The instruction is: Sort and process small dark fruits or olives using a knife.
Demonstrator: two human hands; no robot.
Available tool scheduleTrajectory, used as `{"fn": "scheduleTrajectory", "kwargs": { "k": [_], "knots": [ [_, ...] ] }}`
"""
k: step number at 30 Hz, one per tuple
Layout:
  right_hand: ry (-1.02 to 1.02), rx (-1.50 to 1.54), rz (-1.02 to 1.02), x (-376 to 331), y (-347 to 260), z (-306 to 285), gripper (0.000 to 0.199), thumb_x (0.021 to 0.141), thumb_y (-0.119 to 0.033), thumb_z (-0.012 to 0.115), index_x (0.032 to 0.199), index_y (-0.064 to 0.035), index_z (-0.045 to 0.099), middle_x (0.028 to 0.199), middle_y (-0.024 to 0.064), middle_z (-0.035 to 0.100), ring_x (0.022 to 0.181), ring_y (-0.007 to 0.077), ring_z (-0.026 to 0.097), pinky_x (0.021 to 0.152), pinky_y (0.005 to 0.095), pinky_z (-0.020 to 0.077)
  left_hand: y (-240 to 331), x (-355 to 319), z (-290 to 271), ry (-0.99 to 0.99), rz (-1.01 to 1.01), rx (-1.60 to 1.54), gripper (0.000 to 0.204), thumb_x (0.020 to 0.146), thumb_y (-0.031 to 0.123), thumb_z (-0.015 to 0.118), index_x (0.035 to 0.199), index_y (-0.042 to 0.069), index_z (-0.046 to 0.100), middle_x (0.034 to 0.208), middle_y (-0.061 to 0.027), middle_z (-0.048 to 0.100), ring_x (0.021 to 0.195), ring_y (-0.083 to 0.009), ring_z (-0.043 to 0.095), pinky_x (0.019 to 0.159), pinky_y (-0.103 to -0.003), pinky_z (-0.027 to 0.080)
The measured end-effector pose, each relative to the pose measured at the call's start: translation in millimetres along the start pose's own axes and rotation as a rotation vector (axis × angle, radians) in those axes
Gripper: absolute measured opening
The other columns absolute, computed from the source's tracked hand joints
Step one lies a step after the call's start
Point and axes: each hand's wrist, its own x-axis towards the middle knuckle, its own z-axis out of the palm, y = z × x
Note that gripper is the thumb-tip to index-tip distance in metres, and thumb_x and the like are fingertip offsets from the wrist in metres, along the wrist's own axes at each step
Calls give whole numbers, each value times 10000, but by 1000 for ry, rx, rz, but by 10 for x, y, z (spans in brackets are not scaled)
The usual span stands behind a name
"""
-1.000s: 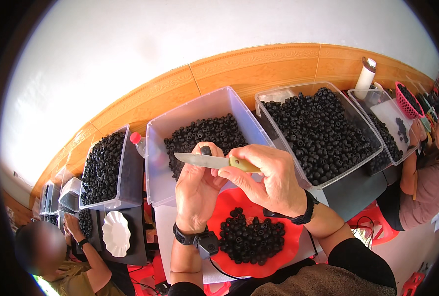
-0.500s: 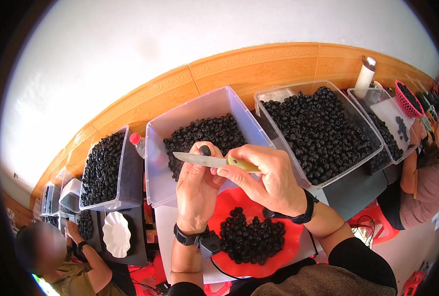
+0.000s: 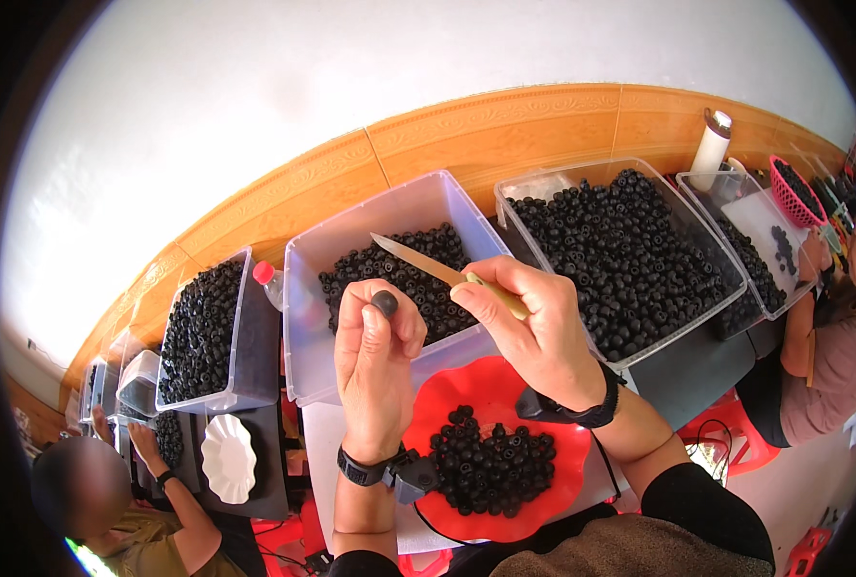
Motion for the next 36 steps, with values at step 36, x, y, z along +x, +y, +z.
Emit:
{"fn": "scheduleTrajectory", "kwargs": {
  "k": [36],
  "knots": [
    [-556, 817, 532, 13, -56, -110, 258, 968, -262, 553, 1004, -25, 650, 621, -62, 421, 536, 23, 355, 469, 195, 231, 343, -84, 6, -103, 149, 715, 302, 649, -55, 774, 911, 16, 640, 865, -21, 527, 765, -99, 471, 665, -223, 383]
  ]
}}
